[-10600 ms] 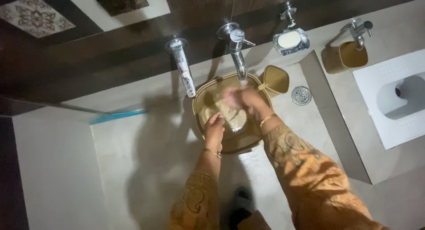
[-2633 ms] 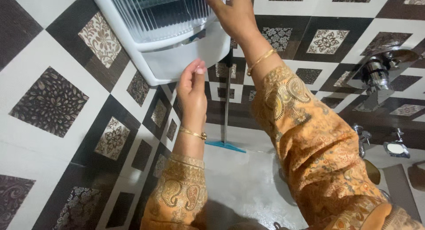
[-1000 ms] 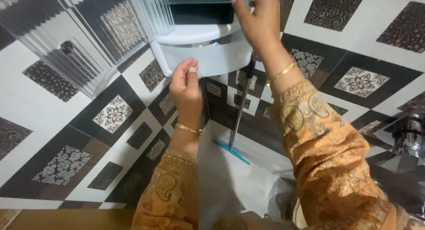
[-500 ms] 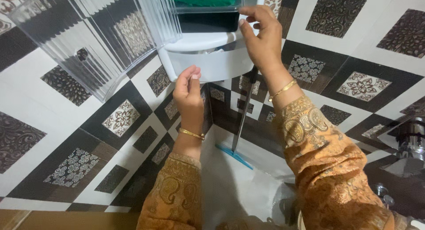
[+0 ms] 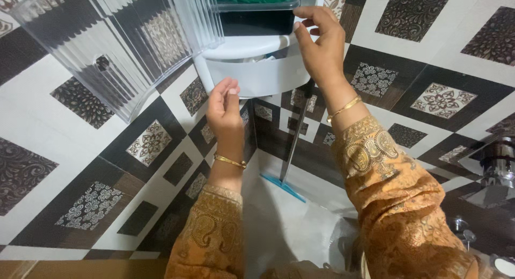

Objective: The person fills a bucket with water, retrieves a white cloth from a wall-mounted dispenser, and uses it to wipe the tiled wall and chrome faucet fixtures in a bathroom. The cloth is repeatedly rinsed in the bucket and wrung out during the process.

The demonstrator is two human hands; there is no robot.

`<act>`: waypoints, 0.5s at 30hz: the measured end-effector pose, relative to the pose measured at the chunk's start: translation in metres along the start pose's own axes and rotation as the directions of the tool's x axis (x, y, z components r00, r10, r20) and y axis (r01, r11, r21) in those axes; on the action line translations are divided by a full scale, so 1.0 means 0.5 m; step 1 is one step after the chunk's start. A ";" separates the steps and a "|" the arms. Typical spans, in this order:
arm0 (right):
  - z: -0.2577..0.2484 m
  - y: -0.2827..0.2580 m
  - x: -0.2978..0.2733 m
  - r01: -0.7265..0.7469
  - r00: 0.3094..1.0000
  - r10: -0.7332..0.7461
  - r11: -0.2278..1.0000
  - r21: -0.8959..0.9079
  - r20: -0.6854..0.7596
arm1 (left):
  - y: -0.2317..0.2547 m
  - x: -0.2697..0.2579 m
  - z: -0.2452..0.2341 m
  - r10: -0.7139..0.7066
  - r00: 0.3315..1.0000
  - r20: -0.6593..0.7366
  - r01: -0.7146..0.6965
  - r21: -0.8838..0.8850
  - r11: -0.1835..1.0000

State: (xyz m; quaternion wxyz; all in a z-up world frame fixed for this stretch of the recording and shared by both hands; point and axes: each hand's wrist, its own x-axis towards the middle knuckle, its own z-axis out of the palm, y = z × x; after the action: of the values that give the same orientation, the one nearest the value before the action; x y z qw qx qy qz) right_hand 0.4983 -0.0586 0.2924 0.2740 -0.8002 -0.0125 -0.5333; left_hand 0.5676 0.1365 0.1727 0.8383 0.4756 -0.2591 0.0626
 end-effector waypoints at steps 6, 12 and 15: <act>0.008 0.022 0.003 0.018 0.999 -0.017 0.999 0.032 -0.045 | -0.001 0.004 -0.023 -0.026 1.000 0.000 0.026 0.010 1.000; 0.018 0.044 -0.012 -0.213 0.970 0.218 0.975 0.063 -0.103 | -0.003 0.005 -0.029 -0.018 1.000 0.021 0.018 -0.025 1.000; 0.020 0.039 -0.004 -0.070 0.992 0.070 0.998 -0.002 -0.109 | 0.004 0.013 -0.018 0.015 0.999 0.047 -0.014 -0.006 1.000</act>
State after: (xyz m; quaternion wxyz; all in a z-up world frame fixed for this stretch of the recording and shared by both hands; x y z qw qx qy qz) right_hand 0.5122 -0.0701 0.2797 0.2905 -0.7708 0.0322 -0.5661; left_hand 0.5757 0.1442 0.1738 0.8330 0.4725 -0.2823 0.0568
